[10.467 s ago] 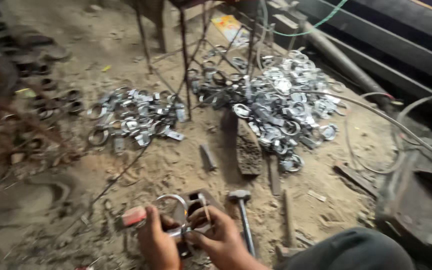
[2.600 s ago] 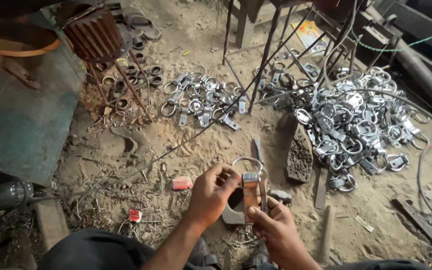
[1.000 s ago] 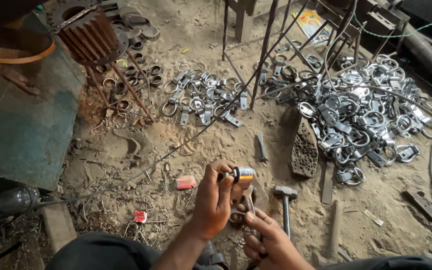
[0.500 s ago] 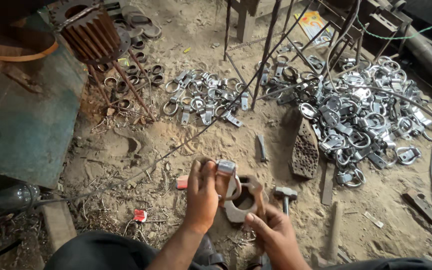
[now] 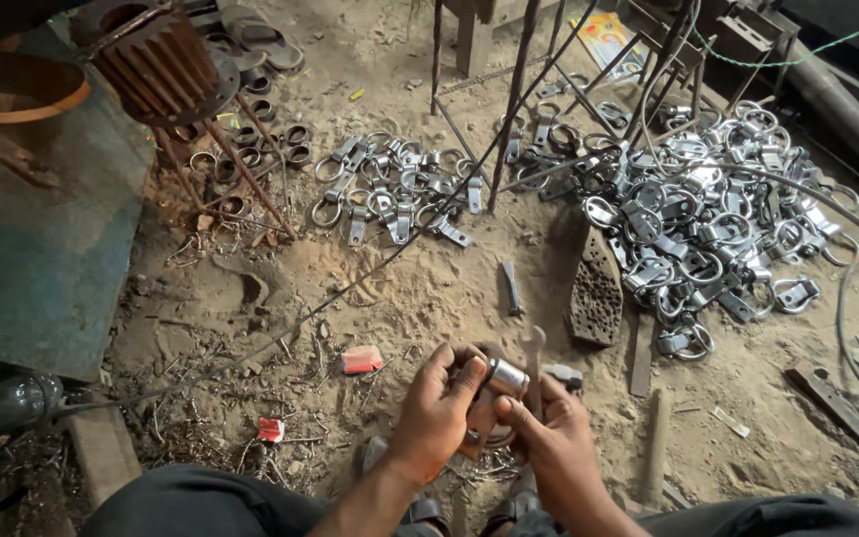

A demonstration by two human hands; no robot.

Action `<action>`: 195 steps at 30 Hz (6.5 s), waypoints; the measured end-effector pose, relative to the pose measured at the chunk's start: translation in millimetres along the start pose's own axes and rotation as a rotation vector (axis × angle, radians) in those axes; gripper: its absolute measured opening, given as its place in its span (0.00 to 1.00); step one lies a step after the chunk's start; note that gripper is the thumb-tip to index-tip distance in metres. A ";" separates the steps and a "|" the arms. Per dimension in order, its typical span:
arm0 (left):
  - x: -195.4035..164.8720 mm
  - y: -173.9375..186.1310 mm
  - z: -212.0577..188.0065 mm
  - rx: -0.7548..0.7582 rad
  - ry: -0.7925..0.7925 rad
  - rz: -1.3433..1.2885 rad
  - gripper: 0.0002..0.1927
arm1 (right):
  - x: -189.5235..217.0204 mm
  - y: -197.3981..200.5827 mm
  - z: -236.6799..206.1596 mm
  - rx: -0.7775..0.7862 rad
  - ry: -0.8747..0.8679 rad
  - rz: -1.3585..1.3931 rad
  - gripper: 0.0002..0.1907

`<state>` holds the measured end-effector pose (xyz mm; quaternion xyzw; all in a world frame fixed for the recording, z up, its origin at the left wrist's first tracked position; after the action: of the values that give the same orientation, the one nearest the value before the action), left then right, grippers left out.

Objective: The person sits on the ground and assembles metal hardware by inserting a pin through a metal ring and bracket, then uses a hammer to drive the pin into a metal block. The person repeats this process with multiple units, handling each piece individually.

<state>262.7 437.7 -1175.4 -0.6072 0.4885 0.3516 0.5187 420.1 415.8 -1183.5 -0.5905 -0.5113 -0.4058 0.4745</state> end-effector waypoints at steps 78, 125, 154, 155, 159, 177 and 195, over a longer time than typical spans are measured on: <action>56.3 56.0 33.2 -0.386 0.254 0.635 0.16 | -87.3 19.5 27.4 -0.193 -0.428 0.093 0.14; -2.0 99.6 45.1 -0.312 0.319 0.706 0.25 | -78.3 -15.2 46.8 0.201 -0.113 -0.034 0.26; 51.3 49.8 38.2 -0.028 0.201 1.075 0.14 | -70.9 77.7 41.2 -0.344 -0.340 -0.851 0.26; 58.0 47.3 36.2 -0.015 0.220 1.102 0.15 | -78.0 75.7 36.1 -0.265 -0.416 -0.864 0.30; 78.9 38.7 19.1 0.086 0.290 1.053 0.15 | -82.8 71.5 10.5 -0.218 -0.591 -0.739 0.33; 44.1 -49.9 -16.5 0.050 0.017 1.699 0.13 | -10.9 66.4 -65.4 -0.389 -0.493 0.208 0.08; 62.2 -25.6 -45.6 -0.100 0.121 1.359 0.10 | -66.5 28.9 -100.6 -0.232 -0.407 -0.228 0.19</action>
<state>300.8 378.7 -1216.4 -0.2077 0.7724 0.5868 0.1261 439.5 302.3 -1229.7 -0.6491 -0.6096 -0.3855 0.2419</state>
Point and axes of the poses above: each hand's wrist, its own z-axis towards the middle knuckle, its own y-axis out of the back of the hand, x = y × z, the point moved 4 cm from there along z, towards the middle knuckle, and after that the axes turned 6 degrees about y, right-handed, at the moved point
